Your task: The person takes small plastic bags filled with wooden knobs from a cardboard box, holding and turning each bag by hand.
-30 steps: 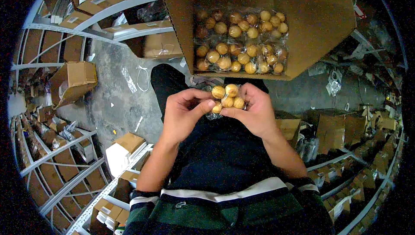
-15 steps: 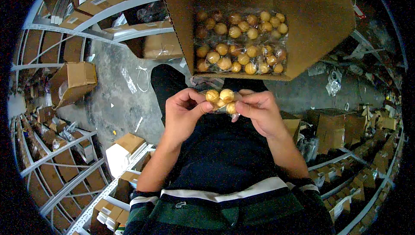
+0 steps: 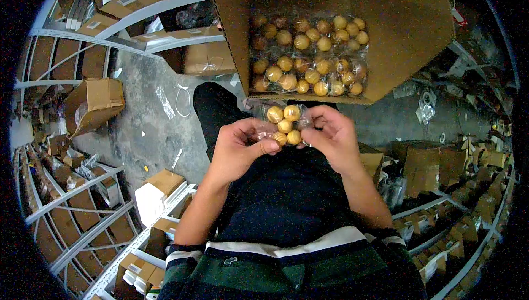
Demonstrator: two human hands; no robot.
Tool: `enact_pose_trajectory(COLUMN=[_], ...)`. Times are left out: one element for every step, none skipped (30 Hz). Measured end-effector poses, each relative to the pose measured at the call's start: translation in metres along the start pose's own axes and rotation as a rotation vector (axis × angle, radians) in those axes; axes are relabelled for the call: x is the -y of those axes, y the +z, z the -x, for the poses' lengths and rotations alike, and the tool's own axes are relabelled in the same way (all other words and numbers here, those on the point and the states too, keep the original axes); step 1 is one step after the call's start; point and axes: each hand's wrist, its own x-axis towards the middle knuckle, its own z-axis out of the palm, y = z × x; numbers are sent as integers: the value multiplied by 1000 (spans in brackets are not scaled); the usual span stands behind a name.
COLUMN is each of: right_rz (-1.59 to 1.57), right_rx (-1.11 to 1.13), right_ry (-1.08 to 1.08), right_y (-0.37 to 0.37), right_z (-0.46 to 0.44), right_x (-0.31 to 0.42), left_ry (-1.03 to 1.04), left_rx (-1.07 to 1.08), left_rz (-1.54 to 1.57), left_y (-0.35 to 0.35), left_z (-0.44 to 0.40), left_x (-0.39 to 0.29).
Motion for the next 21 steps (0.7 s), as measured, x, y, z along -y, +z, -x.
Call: enact_pose_trajectory(right_rz=[-121, -120, -77, -36, -73, -72, 2, 76, 100, 101, 75, 49, 119, 121, 165, 208, 150, 149, 121, 92, 91], right_rx=[-14, -16, 73, 163, 131, 133, 133, 133, 190, 195, 137, 77, -42, -46, -87, -126, -172, -172, -215, -257, -255], right_ry=[3, 2, 61, 119, 166, 164, 124, 85, -6, -6, -30, -54, -112, -113, -188, -264, -229, -227, -239, -250, -251], right_y=[3, 0, -7, -10, -11, -12, -12, -11, -10, -8, -3, 1, 5, 3, 1, 1, 4, 5, 5, 5, 5], right_z=[1, 0, -1, -1, -1, -1, 1, 3, 5, 6, 6, 6, 4, 3, 2, 2, 4, 5, 6, 6, 5], right_x=[3, 2, -1, -1, 3, 5, 6, 6, 0, -1, 0, 3, 8, 7, 3, 1, 2, 0, -3, -6, -8], left_ry=[25, 49, 48, 29, 10, 13, 107, 201, 277, 280, 234, 186, 216, 217, 208, 199, 215, 213, 227, 243, 243], left_rx=[-19, -37, -34, -31, -30, -31, -60, -91, -143, -147, -130, -111, -121, -117, -162, -208, -260, -260, -301, -342, -343], left_rz=[-55, -109, -108, -88, -68, -69, 39, 147, 14, 14, -114, -240, -297, -295, -244, -195, -222, -222, -301, -380, -380], left_y=[1, 2, 1, 0, -1, 1, 6, 11, 18, 15, 11, 9, 10, 11, 13, 15, 16, 19, 22, 24, 23], left_z=[0, 0, 0, 1, 2, 1, 0, -2, -3, -3, -3, -4, -4, -4, -2, 0, 1, 3, 4, 5, 5], left_x=[-1, -2, -2, -4, -5, -8, -13, -19, -24, -24, -22, -21, -22, -20, -18, -16, -14, -14, -16, -17, -16])
